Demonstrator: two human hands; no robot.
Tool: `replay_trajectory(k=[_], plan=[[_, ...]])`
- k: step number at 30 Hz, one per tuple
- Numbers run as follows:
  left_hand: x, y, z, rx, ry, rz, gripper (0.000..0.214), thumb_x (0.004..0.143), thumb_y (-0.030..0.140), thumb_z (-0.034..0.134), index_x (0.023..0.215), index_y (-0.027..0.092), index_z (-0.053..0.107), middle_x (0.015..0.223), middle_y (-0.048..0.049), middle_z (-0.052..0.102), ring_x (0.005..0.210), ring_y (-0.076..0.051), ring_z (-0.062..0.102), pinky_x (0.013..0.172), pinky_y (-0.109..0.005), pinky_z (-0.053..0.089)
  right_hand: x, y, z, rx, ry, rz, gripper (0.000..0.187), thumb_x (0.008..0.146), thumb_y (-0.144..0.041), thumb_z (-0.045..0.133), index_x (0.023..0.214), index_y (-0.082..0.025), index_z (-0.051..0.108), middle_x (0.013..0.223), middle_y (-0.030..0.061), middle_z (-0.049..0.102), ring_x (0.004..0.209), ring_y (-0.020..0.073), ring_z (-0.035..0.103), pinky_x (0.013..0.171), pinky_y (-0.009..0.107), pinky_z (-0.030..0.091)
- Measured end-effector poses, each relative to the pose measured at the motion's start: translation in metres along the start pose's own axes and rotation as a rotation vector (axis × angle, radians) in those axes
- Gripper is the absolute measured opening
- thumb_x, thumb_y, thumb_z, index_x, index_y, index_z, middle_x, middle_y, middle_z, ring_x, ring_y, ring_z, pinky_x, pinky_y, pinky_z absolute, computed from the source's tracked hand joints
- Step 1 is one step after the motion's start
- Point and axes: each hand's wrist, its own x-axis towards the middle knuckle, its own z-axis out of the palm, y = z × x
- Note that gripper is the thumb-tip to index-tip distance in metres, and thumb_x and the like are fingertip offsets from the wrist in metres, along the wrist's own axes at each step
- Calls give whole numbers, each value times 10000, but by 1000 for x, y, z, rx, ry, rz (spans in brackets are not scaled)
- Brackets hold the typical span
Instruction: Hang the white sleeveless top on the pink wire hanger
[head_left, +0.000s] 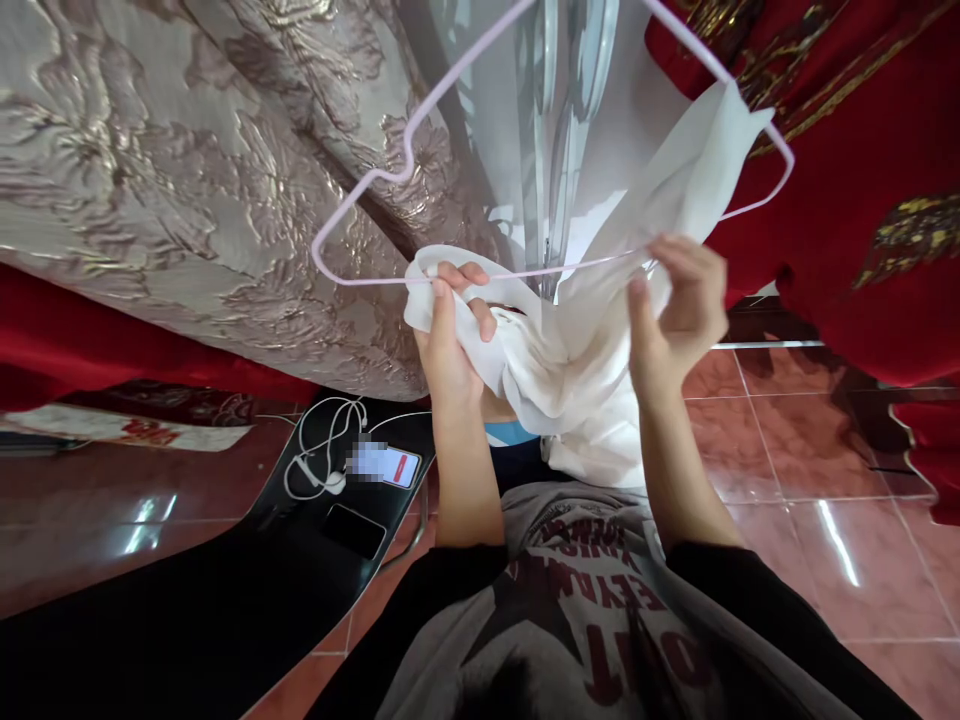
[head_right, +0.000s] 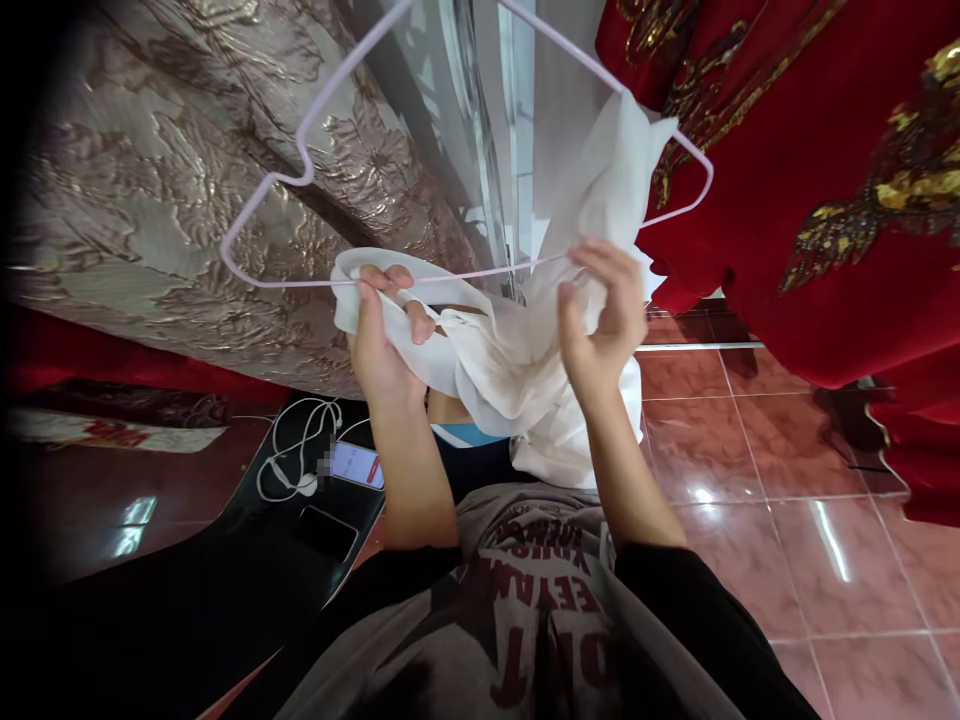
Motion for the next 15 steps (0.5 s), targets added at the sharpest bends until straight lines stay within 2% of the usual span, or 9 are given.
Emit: replay_trajectory(k=[2, 4, 6, 8, 10, 15], plan=[[-1, -1, 0, 38, 0, -26, 340, 937, 589, 739, 906, 268, 633, 995, -34, 637, 477, -96, 358, 456, -298, 278, 6, 18, -7, -96, 123, 62, 380, 1032, -463, 571, 1380, -311, 592, 1338, 96, 600, 1227, 276, 622, 979, 510, 549], [-2, -2, -1, 45, 3, -39, 338, 938, 595, 736, 911, 273, 639, 1015, -40, 640, 485, -97, 377, 463, -297, 321, 15, 31, -13, -170, 101, 122, 470, 997, -530, 626, 1397, -288, 591, 1330, 117, 601, 1103, 260, 618, 910, 475, 534], [-2, -3, -2, 19, -6, -25, 329, 954, 574, 729, 911, 263, 633, 1013, -35, 643, 475, -88, 368, 459, -294, 339, 25, 34, -16, -184, 56, 153, 428, 969, -558, 662, 1281, -264, 660, 1161, 95, 649, 949, 216, 588, 843, 427, 509], [0, -5, -4, 6, -14, -3, 340, 963, 569, 723, 916, 249, 617, 996, -27, 648, 466, -81, 352, 439, -290, 332, 35, 28, -16, -153, 35, 170, 325, 959, -545, 681, 1072, -241, 702, 931, 52, 635, 822, 174, 534, 769, 368, 469], [1, -6, -4, 17, -13, 14, 376, 949, 593, 731, 914, 243, 599, 974, -22, 648, 466, -79, 348, 421, -288, 313, 47, 17, -16, -81, 2, 202, 301, 959, -507, 691, 915, -211, 672, 795, 23, 579, 733, 137, 481, 702, 325, 418], [1, -6, 1, 47, 53, 28, 407, 936, 627, 721, 902, 244, 588, 962, -24, 626, 483, -79, 328, 455, -304, 271, 78, -7, -21, 124, -169, 302, 307, 941, -411, 727, 766, -179, 628, 668, -8, 484, 602, 83, 402, 582, 297, 311]])
